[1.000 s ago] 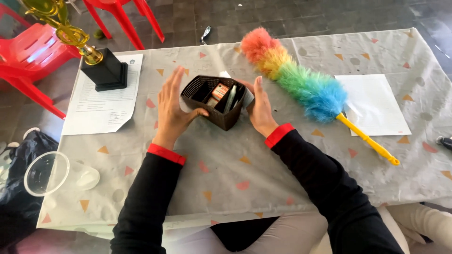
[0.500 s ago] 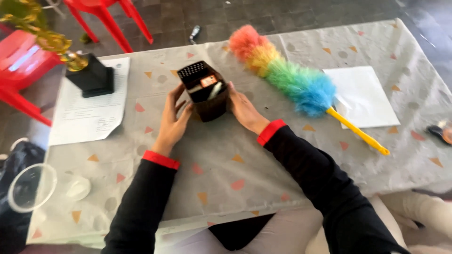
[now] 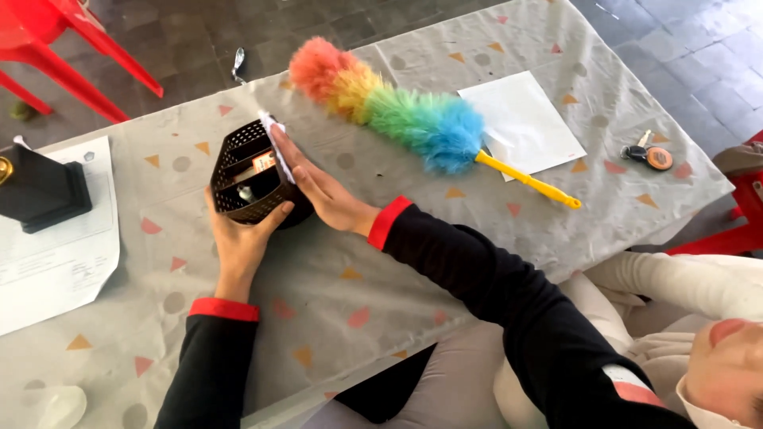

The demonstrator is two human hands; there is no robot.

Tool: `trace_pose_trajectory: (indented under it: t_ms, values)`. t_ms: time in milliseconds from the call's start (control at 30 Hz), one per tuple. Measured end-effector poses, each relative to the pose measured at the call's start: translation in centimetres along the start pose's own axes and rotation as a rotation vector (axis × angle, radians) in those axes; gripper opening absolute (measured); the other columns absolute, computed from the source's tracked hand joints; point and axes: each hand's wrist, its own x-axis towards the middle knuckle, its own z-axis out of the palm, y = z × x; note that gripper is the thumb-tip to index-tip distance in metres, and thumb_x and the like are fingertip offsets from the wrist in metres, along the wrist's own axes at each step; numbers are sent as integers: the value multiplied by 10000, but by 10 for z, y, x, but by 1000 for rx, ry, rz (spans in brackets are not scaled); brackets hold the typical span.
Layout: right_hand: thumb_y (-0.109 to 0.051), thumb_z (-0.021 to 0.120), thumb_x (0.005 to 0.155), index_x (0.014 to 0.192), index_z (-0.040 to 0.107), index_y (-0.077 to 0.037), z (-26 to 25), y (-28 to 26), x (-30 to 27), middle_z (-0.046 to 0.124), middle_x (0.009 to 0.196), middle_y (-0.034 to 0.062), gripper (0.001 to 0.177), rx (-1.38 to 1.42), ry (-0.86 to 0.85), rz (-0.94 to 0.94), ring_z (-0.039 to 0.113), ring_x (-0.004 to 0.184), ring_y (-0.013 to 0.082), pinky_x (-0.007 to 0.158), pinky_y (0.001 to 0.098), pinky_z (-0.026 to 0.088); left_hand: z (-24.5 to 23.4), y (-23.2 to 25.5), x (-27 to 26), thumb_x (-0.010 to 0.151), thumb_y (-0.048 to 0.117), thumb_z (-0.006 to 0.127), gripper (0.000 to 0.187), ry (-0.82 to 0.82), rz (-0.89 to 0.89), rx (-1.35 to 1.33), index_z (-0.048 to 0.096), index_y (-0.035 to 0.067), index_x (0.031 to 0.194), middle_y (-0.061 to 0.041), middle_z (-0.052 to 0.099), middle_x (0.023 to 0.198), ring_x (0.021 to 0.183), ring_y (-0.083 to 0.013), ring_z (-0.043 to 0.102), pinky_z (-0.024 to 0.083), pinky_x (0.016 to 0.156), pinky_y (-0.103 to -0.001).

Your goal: Cleaning a marker with a tissue and organizing it along with other stationery into a desk caddy.

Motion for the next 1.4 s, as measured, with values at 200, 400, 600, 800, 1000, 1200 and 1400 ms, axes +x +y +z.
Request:
trace_pose_trajectory:
  t_ms: [200, 400, 600, 800, 1000, 1200, 1400]
  values:
    - [-559, 231, 1133, 1694, 27, -78, -12, 31, 3, 7, 1788, 70, 767, 255, 80, 124, -30, 1659, 217, 1342, 356, -7, -1, 20, 3, 699, 73, 953, 913, -106, -56, -49, 422, 16, 1439, -110, 589, 1356, 1231, -198, 630, 575, 1043, -350]
    - [-579, 208, 1108, 1666, -94, -90, 0, 29, 0, 21, 1770, 100, 801, 203, 98, 191, 4, 1636, 233, 1320, 366, 29, -2, 14, 4, 702, 60, 947, 873, -133, -72, -112, 456, 20, 1422, -103, 608, 1334, 1218, -190, 642, 578, 1030, -350]
    - [-539, 168, 1111, 1636, -175, -57, 37, 10, -16, -30, 1753, 135, 791, 242, 37, 263, -32, 1618, 247, 1302, 368, 23, -6, 13, 7, 734, 75, 954, 818, 10, -69, -54, 470, 29, 1392, -93, 651, 1301, 1187, -184, 672, 592, 1011, -346]
    - [-532, 152, 1125, 1630, -164, -26, 46, -3, -19, -151, 1755, 123, 782, 192, 16, 215, -147, 1621, 230, 1312, 360, -43, -23, 17, 12, 728, 41, 930, 788, -34, -146, -116, 516, 23, 1398, -87, 670, 1296, 1180, -180, 674, 583, 1018, -345]
    - [-572, 159, 1109, 1638, -155, -37, 24, 9, -10, -57, 1761, 133, 815, 126, 127, 213, -55, 1629, 240, 1313, 360, 2, -28, 20, 13, 680, -31, 908, 873, -195, -207, -207, 492, 13, 1447, -67, 647, 1324, 1217, -170, 637, 551, 1053, -349]
    - [-586, 226, 1077, 1628, -201, -83, 21, 8, -6, 49, 1741, 155, 860, 363, 171, 242, 78, 1604, 280, 1291, 381, 96, -30, 23, 11, 706, -74, 864, 853, -275, -240, -226, 500, 15, 1473, -63, 640, 1360, 1264, -165, 614, 525, 1084, -340]
    - [-612, 192, 1096, 1644, -149, -46, 39, -14, -19, -100, 1770, 137, 859, 58, 75, 209, -95, 1634, 253, 1314, 389, 13, -28, 22, 8, 769, -41, 856, 757, -116, -248, -196, 526, 4, 1449, -72, 664, 1307, 1200, -168, 645, 558, 1012, -336]
